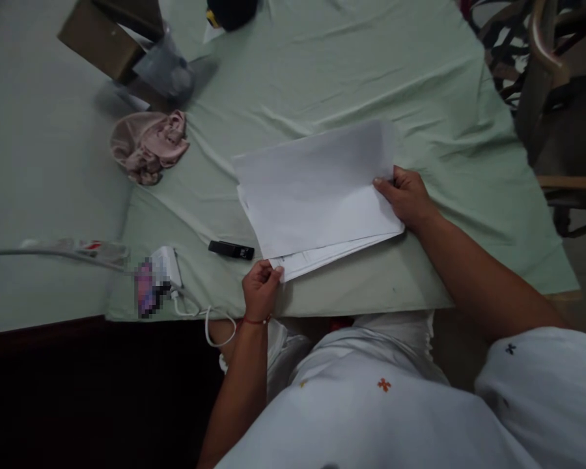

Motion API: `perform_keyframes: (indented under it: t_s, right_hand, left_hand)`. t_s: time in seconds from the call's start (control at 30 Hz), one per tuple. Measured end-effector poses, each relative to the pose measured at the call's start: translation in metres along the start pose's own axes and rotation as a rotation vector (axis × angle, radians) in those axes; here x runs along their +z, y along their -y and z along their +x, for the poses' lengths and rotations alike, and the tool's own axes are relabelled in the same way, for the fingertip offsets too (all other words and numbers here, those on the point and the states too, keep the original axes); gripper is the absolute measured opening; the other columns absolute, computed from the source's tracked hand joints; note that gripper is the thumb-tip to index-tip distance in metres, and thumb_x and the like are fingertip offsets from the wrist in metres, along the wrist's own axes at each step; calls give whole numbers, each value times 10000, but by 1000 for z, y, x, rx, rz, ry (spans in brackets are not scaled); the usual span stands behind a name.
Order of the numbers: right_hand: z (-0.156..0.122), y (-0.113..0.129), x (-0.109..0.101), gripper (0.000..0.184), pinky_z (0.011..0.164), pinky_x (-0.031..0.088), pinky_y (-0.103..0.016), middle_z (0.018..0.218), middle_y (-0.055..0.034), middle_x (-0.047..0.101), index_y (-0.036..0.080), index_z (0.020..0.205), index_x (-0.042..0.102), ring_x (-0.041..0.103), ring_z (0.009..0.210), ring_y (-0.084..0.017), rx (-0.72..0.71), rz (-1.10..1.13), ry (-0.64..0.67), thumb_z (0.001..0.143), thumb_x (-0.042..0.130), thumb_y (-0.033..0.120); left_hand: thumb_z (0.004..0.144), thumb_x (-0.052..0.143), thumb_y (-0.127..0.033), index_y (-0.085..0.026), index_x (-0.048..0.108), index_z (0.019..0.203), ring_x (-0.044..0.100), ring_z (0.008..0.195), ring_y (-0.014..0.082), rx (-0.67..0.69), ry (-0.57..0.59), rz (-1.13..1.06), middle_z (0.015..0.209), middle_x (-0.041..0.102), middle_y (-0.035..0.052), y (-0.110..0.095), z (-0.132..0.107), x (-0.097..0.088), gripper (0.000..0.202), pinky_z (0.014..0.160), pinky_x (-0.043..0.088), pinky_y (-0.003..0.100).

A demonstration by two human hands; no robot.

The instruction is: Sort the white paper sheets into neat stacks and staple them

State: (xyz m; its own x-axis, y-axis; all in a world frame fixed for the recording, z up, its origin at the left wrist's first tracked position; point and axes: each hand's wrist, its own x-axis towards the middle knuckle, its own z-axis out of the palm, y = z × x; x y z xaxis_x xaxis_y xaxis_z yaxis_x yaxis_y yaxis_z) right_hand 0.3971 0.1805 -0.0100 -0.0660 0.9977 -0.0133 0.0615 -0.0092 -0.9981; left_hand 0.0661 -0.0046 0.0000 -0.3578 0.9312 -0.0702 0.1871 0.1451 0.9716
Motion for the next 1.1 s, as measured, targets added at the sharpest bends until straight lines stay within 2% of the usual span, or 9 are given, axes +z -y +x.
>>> perform_keyframes:
  t_s: [0.13,0.23,0.33,0.43,0.57,0.7,0.77,0.9,1.1]
  right_hand:
    - [0,-4,0,377,612,552,-359,857,-32,741,268,931,717,702,761,-233,4,-1,12,791,787,611]
    - [1,-5,0,376,601,549,-359,863,-32,743,269,919,713,700,739,-228,7,15,10,783,794,610]
    - [2,-4,0,386,606,549,-365,846,-37,732,272,910,696,700,750,-234,3,10,-8,786,781,627]
    - [2,-3,0,387,612,548,-370,853,-41,732,278,919,692,699,764,-237,15,22,-9,783,779,630]
    - [0,1,2,369,580,521,-359,832,-30,725,274,875,689,660,694,-212,53,74,-4,752,816,598]
    - [-3,5,4,363,564,511,-352,823,-25,722,278,862,683,639,665,-201,65,94,-18,743,826,590]
    - [-3,6,4,374,562,511,-355,815,-24,720,283,868,679,639,666,-206,64,98,-36,743,820,606]
    - [-3,5,3,391,573,523,-376,802,-31,722,283,867,676,659,685,-231,74,86,-33,740,816,626]
    - [-4,6,3,421,620,559,-409,861,-52,759,280,928,691,719,791,-285,59,59,14,747,796,645]
  left_hand:
    - [883,699,-663,-203,566,662,404,577,113,50,-94,179,582,469,-53,-3,0,1,527,560,332,237]
    - [932,608,-700,-212,506,612,369,563,121,70,-119,189,556,415,-47,-5,-1,0,592,541,303,254]
    - [912,642,-693,-207,607,698,428,575,132,61,-27,104,602,519,-28,-4,-3,0,532,556,348,258]
    - [842,749,-653,-195,715,888,550,677,156,41,43,83,778,677,15,-1,-3,-1,461,630,430,260]
    - [927,651,-650,-200,645,764,466,605,133,17,-9,154,651,571,-21,6,-2,-3,479,570,380,246]
    - [967,587,-661,-207,543,666,405,577,123,52,-50,197,585,475,-37,5,-3,-5,546,544,329,248]
    - [948,607,-674,-207,567,688,413,573,124,61,-38,157,590,486,-37,2,-3,-4,536,543,336,248]
    - [857,761,-615,-202,676,848,548,680,145,40,30,28,747,651,0,-1,-3,-1,422,645,439,246]
    - [849,764,-626,-209,657,841,464,581,118,-6,-47,6,664,570,-39,1,-3,0,431,557,386,230]
